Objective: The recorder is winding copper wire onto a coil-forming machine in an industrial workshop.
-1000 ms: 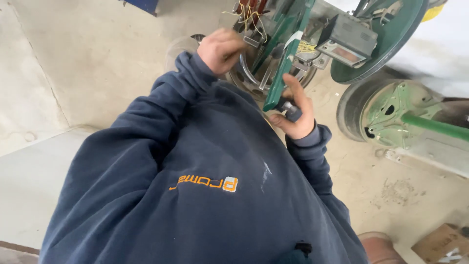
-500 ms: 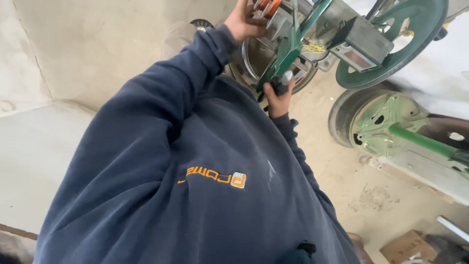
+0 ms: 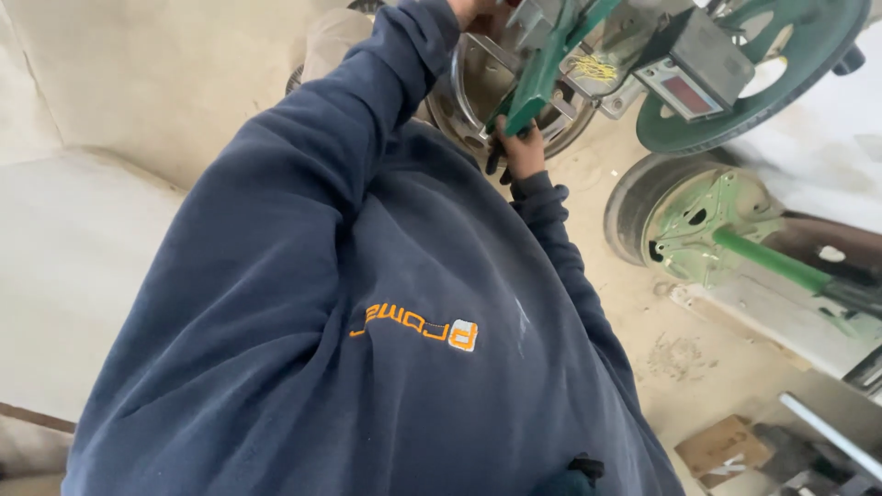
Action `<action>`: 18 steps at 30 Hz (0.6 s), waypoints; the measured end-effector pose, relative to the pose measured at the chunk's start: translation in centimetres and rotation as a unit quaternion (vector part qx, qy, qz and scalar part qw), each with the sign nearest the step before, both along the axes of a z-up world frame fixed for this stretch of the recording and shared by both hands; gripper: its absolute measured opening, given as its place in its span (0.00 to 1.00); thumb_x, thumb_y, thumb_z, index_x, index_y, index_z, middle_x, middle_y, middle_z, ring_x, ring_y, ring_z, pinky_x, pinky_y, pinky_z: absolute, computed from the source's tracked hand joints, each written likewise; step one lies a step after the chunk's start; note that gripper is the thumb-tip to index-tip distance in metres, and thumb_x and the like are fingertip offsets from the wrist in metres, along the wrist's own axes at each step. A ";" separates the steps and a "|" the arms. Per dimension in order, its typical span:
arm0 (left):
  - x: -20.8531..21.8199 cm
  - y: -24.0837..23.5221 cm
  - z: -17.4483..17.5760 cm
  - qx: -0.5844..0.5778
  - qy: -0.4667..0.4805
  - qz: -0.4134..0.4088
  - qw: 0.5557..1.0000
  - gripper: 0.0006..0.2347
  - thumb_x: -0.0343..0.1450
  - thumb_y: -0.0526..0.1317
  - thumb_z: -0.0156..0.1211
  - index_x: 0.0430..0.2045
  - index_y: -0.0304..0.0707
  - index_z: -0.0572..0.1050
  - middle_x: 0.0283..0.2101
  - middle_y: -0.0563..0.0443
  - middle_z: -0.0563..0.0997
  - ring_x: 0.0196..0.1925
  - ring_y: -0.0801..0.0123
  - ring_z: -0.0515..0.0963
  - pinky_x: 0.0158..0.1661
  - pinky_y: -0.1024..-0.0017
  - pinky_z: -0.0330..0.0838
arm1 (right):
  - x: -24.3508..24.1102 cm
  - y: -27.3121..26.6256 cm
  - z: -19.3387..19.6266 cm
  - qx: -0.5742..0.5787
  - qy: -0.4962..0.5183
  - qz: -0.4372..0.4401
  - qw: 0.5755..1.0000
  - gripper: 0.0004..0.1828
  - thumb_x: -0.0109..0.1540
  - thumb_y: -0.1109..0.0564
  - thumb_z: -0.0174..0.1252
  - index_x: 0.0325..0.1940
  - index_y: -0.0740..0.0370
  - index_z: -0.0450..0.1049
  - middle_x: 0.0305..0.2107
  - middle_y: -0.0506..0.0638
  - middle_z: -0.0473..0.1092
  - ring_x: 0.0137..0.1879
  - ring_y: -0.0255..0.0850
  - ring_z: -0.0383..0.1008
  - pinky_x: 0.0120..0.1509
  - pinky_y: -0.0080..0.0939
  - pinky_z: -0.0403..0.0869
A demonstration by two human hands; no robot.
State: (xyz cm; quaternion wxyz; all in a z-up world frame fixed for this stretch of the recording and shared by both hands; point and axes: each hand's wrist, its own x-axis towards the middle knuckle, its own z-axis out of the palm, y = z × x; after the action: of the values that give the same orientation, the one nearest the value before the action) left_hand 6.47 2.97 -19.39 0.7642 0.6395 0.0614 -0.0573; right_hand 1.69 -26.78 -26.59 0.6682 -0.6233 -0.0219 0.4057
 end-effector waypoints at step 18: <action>-4.5 1.1 -1.6 0.119 0.095 0.020 0.988 0.14 0.77 0.46 0.69 0.52 0.36 0.83 0.40 0.48 0.84 0.39 0.63 0.83 0.37 0.66 0.76 | -0.9 -0.8 6.1 0.010 -0.035 0.081 0.996 0.31 0.60 0.38 0.70 0.53 0.65 0.72 0.37 0.46 0.73 0.37 0.32 0.72 0.41 0.34 0.71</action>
State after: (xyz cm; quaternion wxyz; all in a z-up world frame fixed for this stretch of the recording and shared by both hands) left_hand 1.99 4.05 -20.97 0.6747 0.7159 0.1526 -0.0948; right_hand 0.79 -27.57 -20.52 0.6382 -0.6266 -0.0994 0.4360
